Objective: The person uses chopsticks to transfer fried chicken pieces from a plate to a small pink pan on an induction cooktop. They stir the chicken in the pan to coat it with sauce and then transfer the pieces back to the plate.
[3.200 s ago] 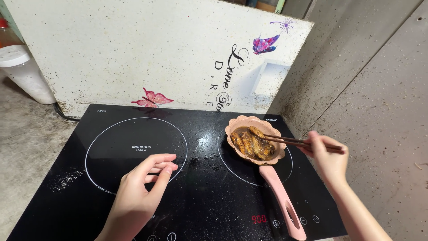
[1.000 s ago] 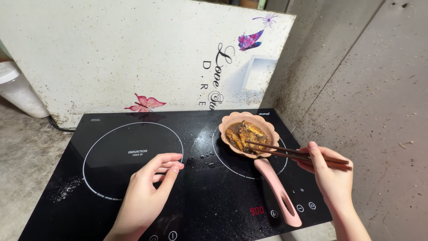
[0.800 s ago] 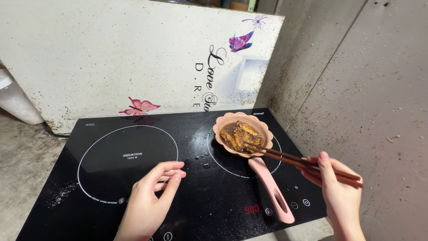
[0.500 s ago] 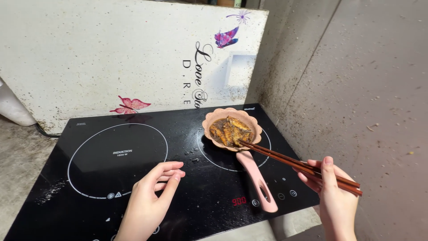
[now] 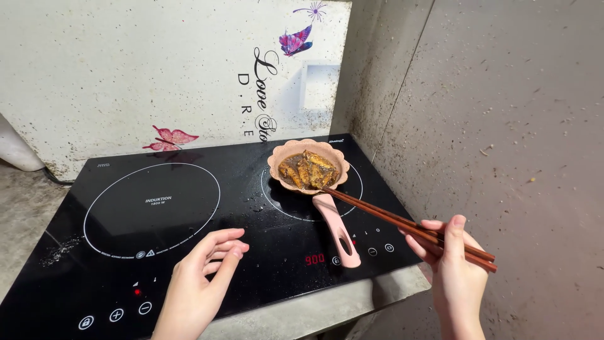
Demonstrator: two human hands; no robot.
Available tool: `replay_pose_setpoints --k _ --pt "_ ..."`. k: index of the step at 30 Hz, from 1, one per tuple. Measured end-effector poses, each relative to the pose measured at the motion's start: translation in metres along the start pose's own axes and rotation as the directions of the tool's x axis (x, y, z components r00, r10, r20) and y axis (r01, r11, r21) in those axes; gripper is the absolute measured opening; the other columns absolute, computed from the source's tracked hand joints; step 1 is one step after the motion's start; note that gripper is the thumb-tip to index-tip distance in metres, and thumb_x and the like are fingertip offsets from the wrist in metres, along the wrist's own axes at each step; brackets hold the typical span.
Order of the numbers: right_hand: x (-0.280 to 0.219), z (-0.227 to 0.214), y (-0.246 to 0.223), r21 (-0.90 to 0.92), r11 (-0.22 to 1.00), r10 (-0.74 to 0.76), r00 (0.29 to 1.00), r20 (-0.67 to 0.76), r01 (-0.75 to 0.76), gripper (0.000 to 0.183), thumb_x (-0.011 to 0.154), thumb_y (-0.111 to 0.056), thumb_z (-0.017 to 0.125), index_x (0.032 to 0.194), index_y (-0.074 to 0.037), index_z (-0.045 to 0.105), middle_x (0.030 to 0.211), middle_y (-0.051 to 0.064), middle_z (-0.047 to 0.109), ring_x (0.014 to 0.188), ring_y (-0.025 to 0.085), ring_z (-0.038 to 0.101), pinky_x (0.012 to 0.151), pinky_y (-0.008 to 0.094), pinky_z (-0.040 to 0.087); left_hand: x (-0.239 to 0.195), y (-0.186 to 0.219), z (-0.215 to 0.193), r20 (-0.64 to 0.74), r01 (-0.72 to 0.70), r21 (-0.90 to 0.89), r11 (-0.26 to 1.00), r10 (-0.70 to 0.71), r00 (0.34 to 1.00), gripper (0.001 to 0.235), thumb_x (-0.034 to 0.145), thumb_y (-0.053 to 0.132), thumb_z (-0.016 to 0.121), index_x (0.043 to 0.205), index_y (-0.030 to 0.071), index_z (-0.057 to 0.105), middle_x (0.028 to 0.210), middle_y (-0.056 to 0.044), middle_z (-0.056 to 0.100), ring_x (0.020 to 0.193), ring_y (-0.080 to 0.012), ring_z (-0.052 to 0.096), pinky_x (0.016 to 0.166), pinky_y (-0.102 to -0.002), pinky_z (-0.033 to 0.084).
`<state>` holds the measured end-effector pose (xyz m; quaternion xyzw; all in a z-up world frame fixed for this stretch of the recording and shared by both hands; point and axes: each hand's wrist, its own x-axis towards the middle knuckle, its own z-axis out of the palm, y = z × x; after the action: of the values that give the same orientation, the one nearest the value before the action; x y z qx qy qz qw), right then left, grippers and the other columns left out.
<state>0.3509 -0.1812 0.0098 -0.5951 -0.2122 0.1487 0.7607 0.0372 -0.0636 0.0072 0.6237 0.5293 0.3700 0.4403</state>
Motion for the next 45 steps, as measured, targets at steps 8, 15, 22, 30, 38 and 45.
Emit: replay_pose_setpoints --k 8,15,22,30,38,45 --pt "-0.022 -0.033 0.025 0.062 0.998 0.039 0.995 -0.089 -0.033 0.057 0.120 -0.034 0.042 0.117 0.021 0.057 0.109 0.039 0.065 0.092 0.045 0.070 0.084 0.043 0.059 0.003 -0.038 -0.023 0.020 0.043 -0.132 0.990 -0.041 0.999 0.034 0.088 0.009 0.070 0.122 0.006 0.075 0.101 -0.012 0.089 0.094 -0.0175 0.086 0.084 -0.030 0.066" --pt "-0.010 -0.058 0.082 0.053 0.988 -0.141 0.990 -0.030 0.142 0.046 0.121 -0.018 0.048 0.110 0.026 0.056 0.100 0.043 0.063 0.090 0.055 0.070 0.079 0.053 0.060 0.005 -0.090 -0.046 0.047 0.066 -0.178 0.982 -0.058 0.997 0.040 0.082 0.006 0.076 0.122 0.008 0.077 0.097 -0.013 0.094 0.090 -0.0195 0.092 0.083 -0.033 0.071" --pt "-0.009 -0.008 0.048 -0.077 0.962 -0.267 0.963 -0.044 0.263 0.035 0.118 -0.008 0.057 0.104 0.024 0.058 0.107 0.036 0.067 0.085 0.043 0.070 0.080 0.047 0.063 0.004 -0.093 -0.058 0.055 0.029 -0.093 0.995 -0.024 0.998 0.038 0.083 0.014 0.075 0.121 0.015 0.076 0.096 -0.006 0.095 0.087 -0.0138 0.094 0.080 -0.029 0.074" --pt "0.051 0.051 0.030 -0.148 0.963 -0.216 0.973 0.080 0.226 0.029 0.113 -0.012 0.063 0.105 0.016 0.066 0.103 0.021 0.071 0.089 0.029 0.071 0.083 0.036 0.062 0.001 -0.099 -0.067 -0.098 0.074 -0.126 0.989 -0.086 0.991 0.035 0.080 0.008 0.078 0.115 0.012 0.082 0.092 -0.009 0.097 0.090 -0.0150 0.096 0.083 -0.029 0.075" --pt "0.082 0.095 0.030 -0.349 0.907 -0.177 0.965 0.192 0.236 0.029 0.106 -0.011 0.070 0.095 0.016 0.073 0.085 0.020 0.074 0.078 0.025 0.073 0.073 0.031 0.059 0.009 -0.076 -0.053 -0.150 0.070 -0.145 0.987 -0.092 0.984 0.034 0.082 0.011 0.077 0.115 0.014 0.082 0.091 -0.006 0.097 0.085 -0.0119 0.095 0.075 -0.025 0.073" --pt "0.094 0.096 0.031 -0.274 0.916 -0.228 0.942 0.248 0.294 0.023 0.108 -0.004 0.067 0.100 0.017 0.071 0.090 0.023 0.074 0.079 0.028 0.074 0.075 0.032 0.060 0.018 -0.056 -0.036 -0.145 0.014 -0.177 0.984 -0.041 0.989 0.032 0.082 0.012 0.076 0.114 0.011 0.080 0.091 -0.007 0.095 0.083 -0.0121 0.092 0.073 -0.023 0.071"
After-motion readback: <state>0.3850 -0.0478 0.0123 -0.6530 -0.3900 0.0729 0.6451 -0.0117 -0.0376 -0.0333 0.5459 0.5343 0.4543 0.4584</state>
